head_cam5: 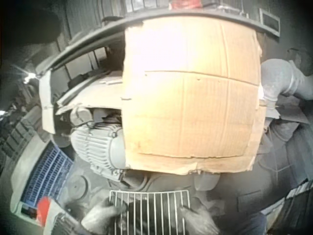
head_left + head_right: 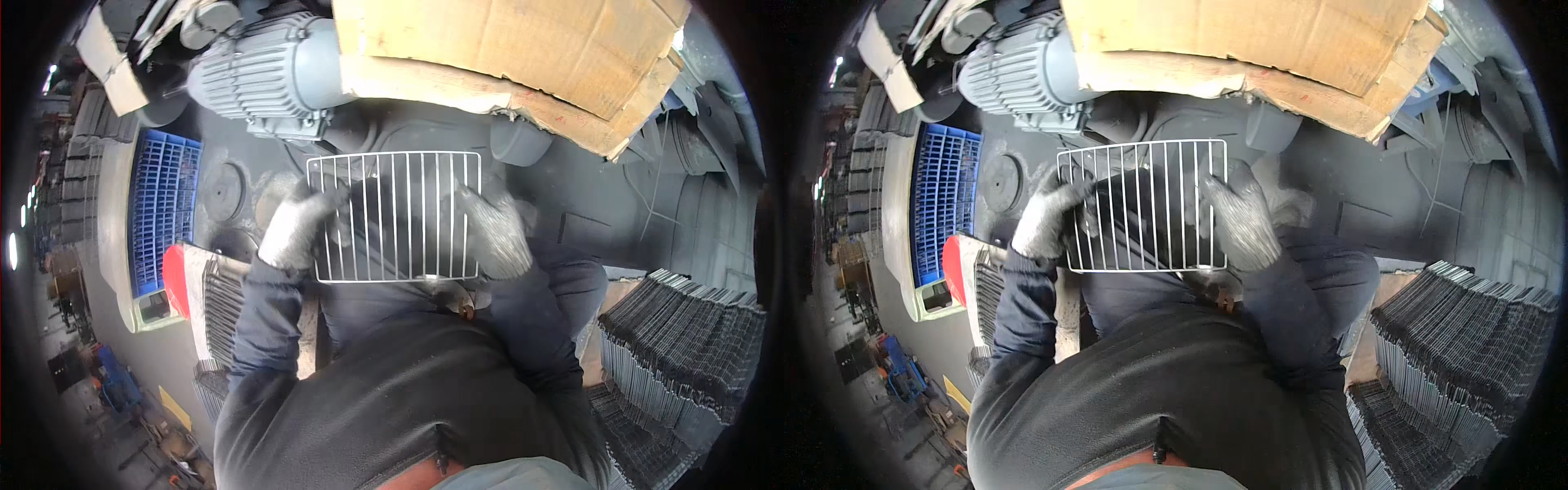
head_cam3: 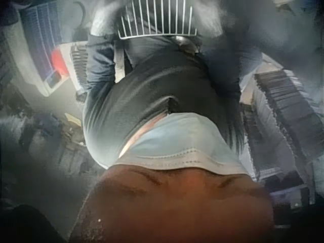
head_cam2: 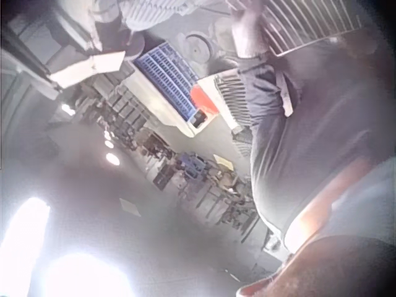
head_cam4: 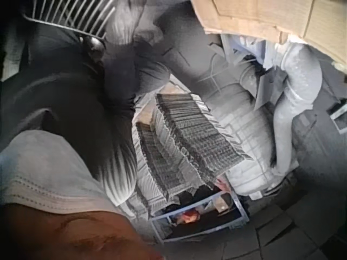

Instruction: Clean debris off of small metal wire grates using hands and then stacking them.

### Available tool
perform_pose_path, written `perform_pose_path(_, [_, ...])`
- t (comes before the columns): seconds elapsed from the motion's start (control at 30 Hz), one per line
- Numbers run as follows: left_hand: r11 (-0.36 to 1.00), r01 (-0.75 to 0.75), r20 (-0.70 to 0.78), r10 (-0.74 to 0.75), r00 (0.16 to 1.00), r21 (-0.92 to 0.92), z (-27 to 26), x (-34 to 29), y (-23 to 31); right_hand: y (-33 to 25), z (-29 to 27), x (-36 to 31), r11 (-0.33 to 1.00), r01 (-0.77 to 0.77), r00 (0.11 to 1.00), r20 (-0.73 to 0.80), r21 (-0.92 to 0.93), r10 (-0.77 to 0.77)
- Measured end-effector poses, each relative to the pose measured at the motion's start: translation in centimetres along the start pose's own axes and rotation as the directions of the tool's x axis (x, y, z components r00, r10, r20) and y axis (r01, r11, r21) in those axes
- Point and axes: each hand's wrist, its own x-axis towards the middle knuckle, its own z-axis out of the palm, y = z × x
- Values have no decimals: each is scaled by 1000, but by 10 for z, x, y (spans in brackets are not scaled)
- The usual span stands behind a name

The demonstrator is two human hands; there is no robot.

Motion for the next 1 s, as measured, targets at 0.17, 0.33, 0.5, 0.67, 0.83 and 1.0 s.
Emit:
perform_pose_path(0.17, [964, -209, 82, 198, 977, 167, 35, -66, -5, -39, -3, -59, 881, -335, 818, -567, -334, 97])
perform_pose_path(0.33, [241, -733, 518, 571, 637, 636, 82, -97, 0, -74, -15, -86, 707, 171, 977, 26, -687, -211])
perform_pose_path(0.5, [534, -624, -161, 818, 552, 571, 116, -105, -49, -68, -12, -101, 1000, 5, 846, -534, -26, -18])
perform_pose_path(0.67, [944, -302, -78, 294, 953, -131, 137, -70, -99, -51, 5, -111, 831, 259, 746, -648, 492, 151])
perform_pose_path(0.83, [934, -270, 60, 291, 955, -236, 139, -62, -80, -17, -19, -122, 939, 123, 704, -695, 322, 147])
perform_pose_path(1.0, [886, -444, -4, 448, 894, 134, 111, 0, -132, -11, -80, -110, 965, -261, 825, -524, -21, 212])
